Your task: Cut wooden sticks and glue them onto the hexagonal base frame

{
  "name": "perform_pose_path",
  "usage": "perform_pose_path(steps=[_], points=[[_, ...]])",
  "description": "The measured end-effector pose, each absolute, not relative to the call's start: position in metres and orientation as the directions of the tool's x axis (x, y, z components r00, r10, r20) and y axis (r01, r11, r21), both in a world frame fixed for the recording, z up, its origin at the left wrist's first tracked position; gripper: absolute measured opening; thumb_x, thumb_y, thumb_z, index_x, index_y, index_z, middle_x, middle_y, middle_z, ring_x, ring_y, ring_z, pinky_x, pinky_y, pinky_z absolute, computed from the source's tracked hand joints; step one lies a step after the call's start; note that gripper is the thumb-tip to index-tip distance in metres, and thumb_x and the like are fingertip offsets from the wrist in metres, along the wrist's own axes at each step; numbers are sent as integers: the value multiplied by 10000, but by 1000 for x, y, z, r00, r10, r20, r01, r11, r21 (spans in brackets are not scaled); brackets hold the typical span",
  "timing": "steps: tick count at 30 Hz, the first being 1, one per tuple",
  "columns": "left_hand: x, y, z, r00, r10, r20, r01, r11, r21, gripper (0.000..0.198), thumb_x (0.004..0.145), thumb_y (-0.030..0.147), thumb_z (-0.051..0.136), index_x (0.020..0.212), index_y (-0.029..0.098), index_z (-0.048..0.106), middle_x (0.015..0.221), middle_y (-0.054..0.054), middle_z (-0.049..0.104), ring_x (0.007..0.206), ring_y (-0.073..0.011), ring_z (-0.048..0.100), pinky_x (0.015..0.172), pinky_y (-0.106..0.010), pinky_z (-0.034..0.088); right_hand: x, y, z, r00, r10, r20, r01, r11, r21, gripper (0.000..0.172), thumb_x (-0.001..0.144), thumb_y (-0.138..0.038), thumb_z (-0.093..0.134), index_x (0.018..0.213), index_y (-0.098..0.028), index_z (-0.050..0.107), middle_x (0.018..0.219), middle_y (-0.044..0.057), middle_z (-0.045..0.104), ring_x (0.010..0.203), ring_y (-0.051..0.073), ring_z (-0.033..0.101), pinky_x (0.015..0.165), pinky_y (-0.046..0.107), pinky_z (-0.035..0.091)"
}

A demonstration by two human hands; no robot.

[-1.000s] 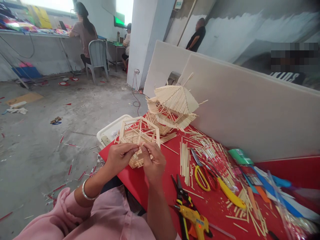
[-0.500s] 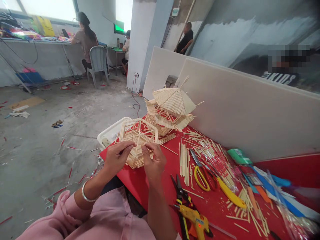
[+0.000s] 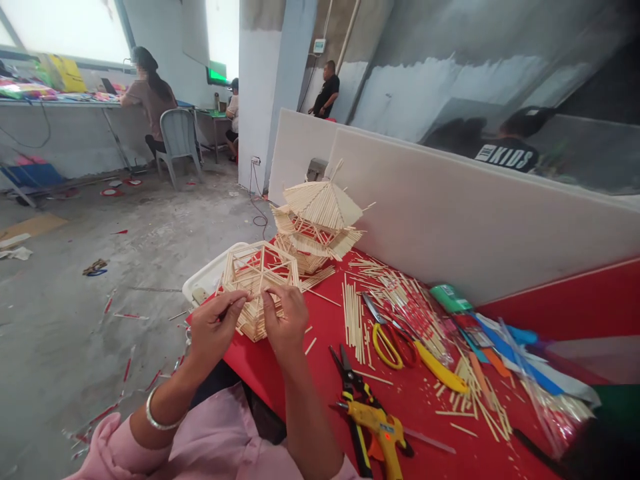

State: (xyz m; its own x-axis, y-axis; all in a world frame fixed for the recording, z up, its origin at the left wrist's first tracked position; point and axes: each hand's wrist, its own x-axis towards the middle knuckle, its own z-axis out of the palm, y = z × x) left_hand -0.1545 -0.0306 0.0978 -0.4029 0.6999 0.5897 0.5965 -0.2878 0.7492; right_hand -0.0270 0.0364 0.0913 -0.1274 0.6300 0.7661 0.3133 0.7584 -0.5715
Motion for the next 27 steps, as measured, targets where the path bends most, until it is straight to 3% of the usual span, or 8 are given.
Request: perform_pose_path(steps=[5, 10, 16, 27], points=[[-150, -46, 85, -383, 581, 718, 694, -332, 638, 142, 881, 166, 613, 965, 223, 712, 824, 7, 774, 742, -137, 726, 720, -233, 582, -28, 34, 93, 4, 635, 772, 295, 737, -608, 120, 888, -150, 596, 980, -213, 640, 901, 42, 694, 881, 169, 635, 816, 331, 507], [-134, -58, 62, -168, 546, 821, 767, -450, 457, 139, 892, 140, 591, 978, 180, 692, 736, -6, 759, 658, -125, 719, 650, -193, 567, -22, 30, 88, 172, 698, 695, 174, 673, -719, 114, 876, -155, 608, 970, -220, 611, 885, 14, 644, 843, 149, 614, 778, 312, 505], [-111, -55, 46, -47, 586, 809, 749, -515, 416, 156, 941, 188, 529, 944, 180, 685, 759, -33, 766, 636, -131, 722, 620, -189, 560, -18, 31, 83, 205, 701, 683, 148, 668, -729, 110, 874, -152, 610, 957, -222, 595, 850, 8, 612, 820, 147, 603, 749, 310, 510], [-117, -56, 69, 28, 560, 828, 778, -532, 334, 153, 914, 125, 559, 1013, 167, 668, 748, -22, 748, 686, -122, 706, 679, -212, 551, -16, 30, 87, 190, 769, 610, 37, 615, -787, 143, 864, -137, 606, 981, -220, 606, 906, 21, 653, 867, 156, 641, 796, 320, 525]])
